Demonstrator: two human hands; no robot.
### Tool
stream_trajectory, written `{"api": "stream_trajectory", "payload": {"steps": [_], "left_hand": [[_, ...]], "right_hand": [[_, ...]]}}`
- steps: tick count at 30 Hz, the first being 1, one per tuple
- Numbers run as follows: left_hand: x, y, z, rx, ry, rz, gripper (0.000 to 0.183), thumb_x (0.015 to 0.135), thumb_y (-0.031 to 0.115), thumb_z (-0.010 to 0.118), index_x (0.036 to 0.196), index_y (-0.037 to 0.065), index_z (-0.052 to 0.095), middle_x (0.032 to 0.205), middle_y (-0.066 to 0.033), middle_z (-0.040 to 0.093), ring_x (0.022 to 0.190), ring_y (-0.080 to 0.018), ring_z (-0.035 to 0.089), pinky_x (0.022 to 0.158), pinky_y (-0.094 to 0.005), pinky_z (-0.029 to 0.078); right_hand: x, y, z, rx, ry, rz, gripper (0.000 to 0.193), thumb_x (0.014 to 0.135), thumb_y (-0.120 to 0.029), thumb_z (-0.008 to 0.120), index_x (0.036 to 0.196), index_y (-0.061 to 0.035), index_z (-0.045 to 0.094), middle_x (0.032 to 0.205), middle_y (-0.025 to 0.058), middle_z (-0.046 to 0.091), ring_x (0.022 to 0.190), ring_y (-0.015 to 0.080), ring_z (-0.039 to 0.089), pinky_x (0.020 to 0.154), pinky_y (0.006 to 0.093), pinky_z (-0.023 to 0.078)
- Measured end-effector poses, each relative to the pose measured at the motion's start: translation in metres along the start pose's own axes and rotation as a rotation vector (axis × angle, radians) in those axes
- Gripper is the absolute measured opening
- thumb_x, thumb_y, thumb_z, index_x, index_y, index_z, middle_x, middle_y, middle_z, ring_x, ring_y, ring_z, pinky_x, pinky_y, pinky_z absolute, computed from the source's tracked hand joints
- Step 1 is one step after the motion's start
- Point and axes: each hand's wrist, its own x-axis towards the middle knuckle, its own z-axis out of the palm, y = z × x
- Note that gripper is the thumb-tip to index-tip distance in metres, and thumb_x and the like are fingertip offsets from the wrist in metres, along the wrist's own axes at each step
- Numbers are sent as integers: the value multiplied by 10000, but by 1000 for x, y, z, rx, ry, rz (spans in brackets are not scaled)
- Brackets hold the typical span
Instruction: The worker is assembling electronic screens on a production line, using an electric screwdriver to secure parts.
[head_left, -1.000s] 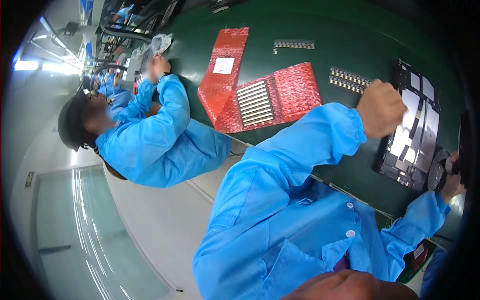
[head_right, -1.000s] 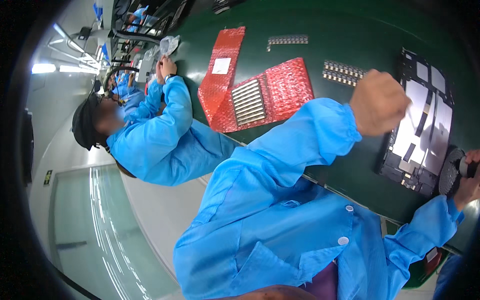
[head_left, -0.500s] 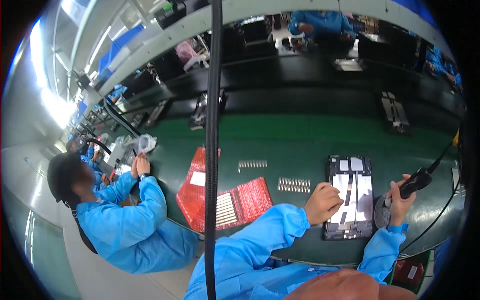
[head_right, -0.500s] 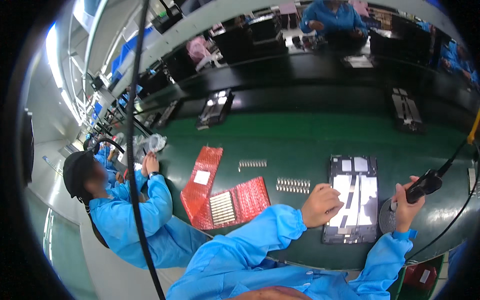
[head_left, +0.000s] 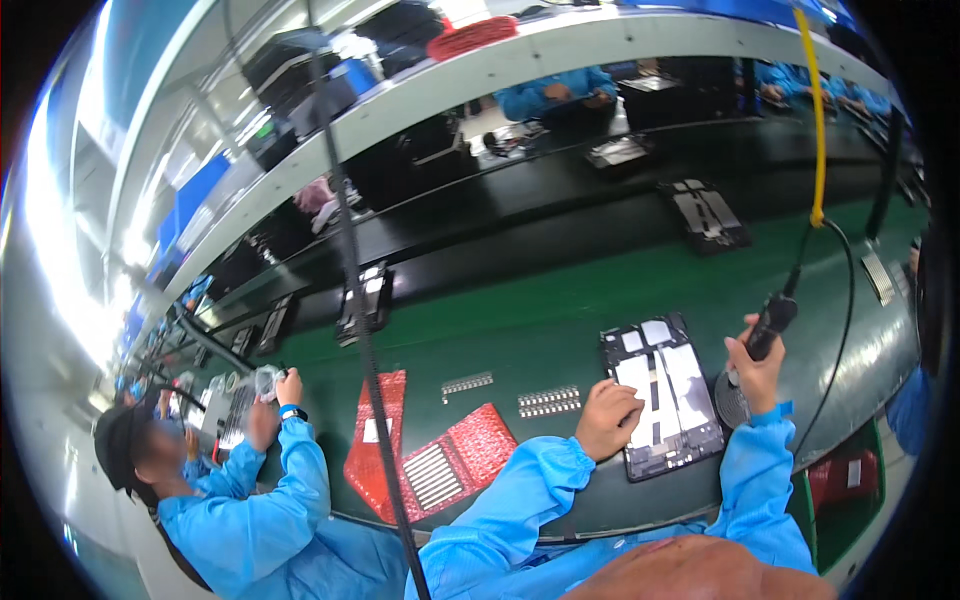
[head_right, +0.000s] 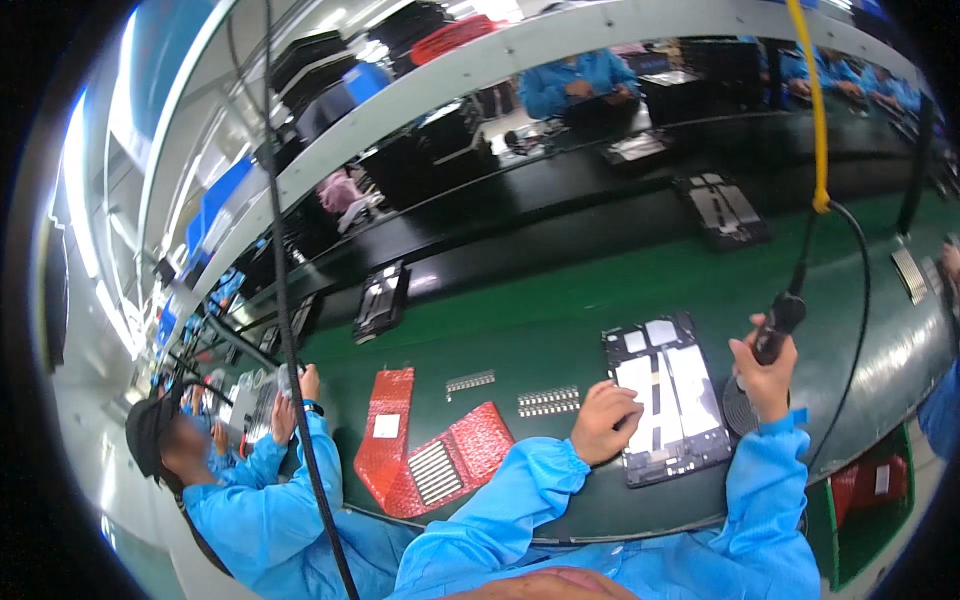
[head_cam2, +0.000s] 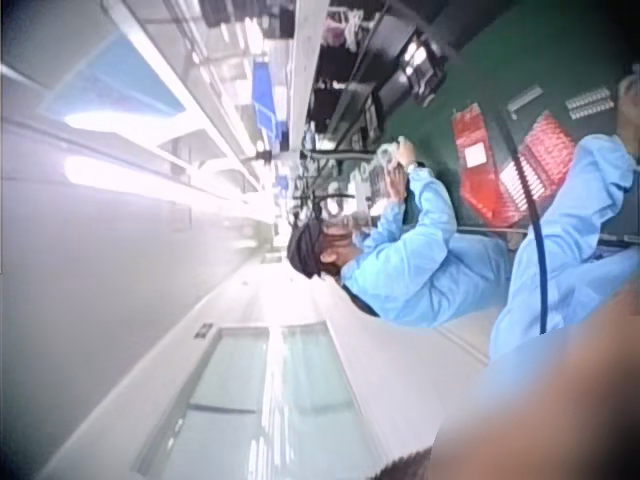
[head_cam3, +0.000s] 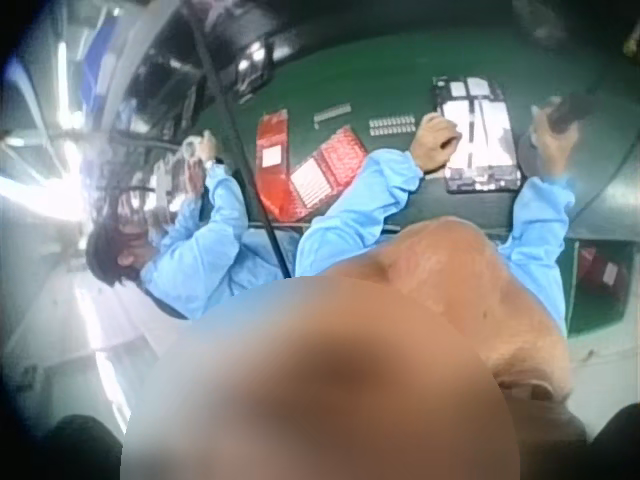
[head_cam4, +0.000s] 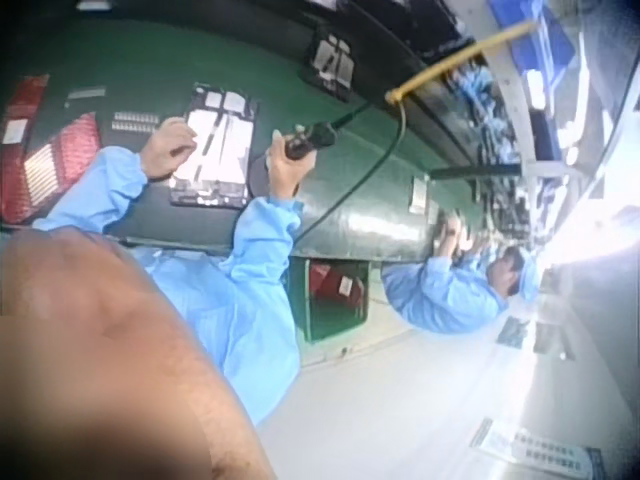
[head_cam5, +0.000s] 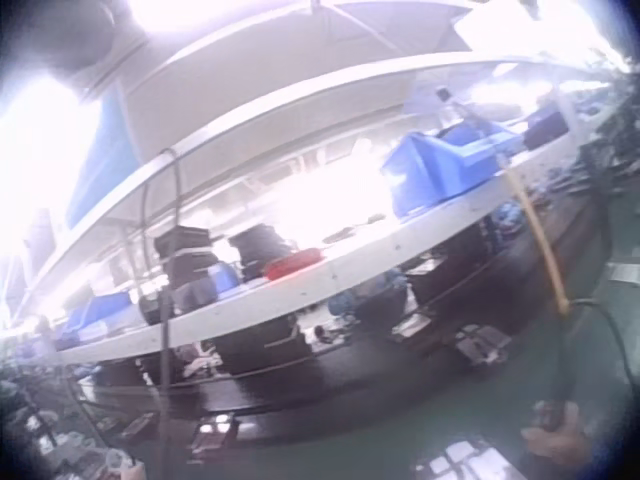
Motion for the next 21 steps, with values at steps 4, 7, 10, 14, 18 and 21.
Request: {"api": "stream_trajectory", "payload": {"steps": [4,7,10,14,18,21], "left_hand": [[-1,-3,7,-62,19,-13,134,676,-20,672,793,10,615,822,-116,604,870,-274,592,867,-451,421],[4,-6,9,-78,14,-108,128,670,-26,681,772,9,612,818,-126,605,845,-301,588,865,-474,430],[8,-6,8,-6,55,-76,120,668,-29,678,755,26,616,812,-127,610,837,-300,608,898,-483,426],[11,-6,7,-44,-12,-127,139,661,-34,679,771,37,633,806,-96,625,873,-255,633,921,-492,406],[9,-4,9,-36,-45,-114,152,657,-35,691,777,45,642,787,-73,622,880,-242,637,922,-484,405],[6,-1,10,-25,-41,-117,154,651,-34,699,769,47,644,772,-68,619,875,-241,639,925,-486,404]], "right_hand": [[0,5,-7,-4,-34,5,387,750,23,665,1092,2,483,675,-2,498,509,80,501,443,217,413],[6,8,-7,22,-24,-48,423,760,9,670,1134,21,475,694,1,513,511,78,496,441,218,405],[12,4,-4,-12,-28,-34,399,758,-11,690,1100,23,488,685,-1,529,520,78,505,471,215,395],[16,7,-10,-72,-66,-140,348,772,-17,675,1081,19,519,673,29,570,527,108,543,495,236,432],[10,11,-18,-70,-83,-139,355,767,13,668,1079,23,500,667,48,558,526,127,550,513,262,455],[9,11,-19,-42,-81,-163,353,768,14,671,1079,21,504,673,58,560,521,136,551,513,280,469]]}}
